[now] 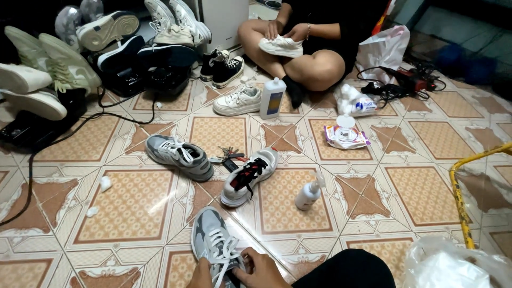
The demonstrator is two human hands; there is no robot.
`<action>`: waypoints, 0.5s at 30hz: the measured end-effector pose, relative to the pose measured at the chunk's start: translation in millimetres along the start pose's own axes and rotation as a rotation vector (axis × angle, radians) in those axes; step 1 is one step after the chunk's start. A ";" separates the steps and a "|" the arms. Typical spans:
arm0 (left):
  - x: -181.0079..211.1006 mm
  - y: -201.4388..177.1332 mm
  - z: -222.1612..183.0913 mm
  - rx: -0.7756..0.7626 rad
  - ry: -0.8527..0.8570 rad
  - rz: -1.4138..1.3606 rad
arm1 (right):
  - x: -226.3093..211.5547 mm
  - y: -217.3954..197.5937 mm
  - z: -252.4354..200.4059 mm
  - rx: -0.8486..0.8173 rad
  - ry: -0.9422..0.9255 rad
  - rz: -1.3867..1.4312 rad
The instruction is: Cleaning a sneaker with a cotton ball and then lacing it up.
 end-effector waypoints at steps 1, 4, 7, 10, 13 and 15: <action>-6.7 9.7 6.1 -0.001 0.003 0.002 | 0.7 0.6 0.9 0.002 0.002 0.002; -26.3 42.6 25.9 -0.003 0.042 -0.023 | 0.2 -0.7 0.4 -0.027 0.025 0.013; -42.3 67.9 40.1 -0.051 0.041 -0.086 | -7.5 -6.1 -2.4 -0.031 0.004 -0.003; -43.1 68.8 35.7 0.013 0.041 -0.064 | -5.3 -6.1 -2.2 -0.051 -0.004 -0.039; -40.4 63.9 31.7 0.038 0.058 -0.050 | -2.5 -4.4 -1.4 -0.039 -0.016 -0.027; -30.9 44.7 19.5 0.057 0.017 -0.101 | -2.6 -4.4 -1.9 -0.020 -0.057 -0.018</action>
Point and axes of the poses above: each hand's wrist, its own z-axis towards the middle knuckle, its own y-axis out of the palm, x = y × z, the point moved 3 cm from there along z, towards the middle knuckle, and after that the axes turned 13 degrees about x, right-handed, at the moved point
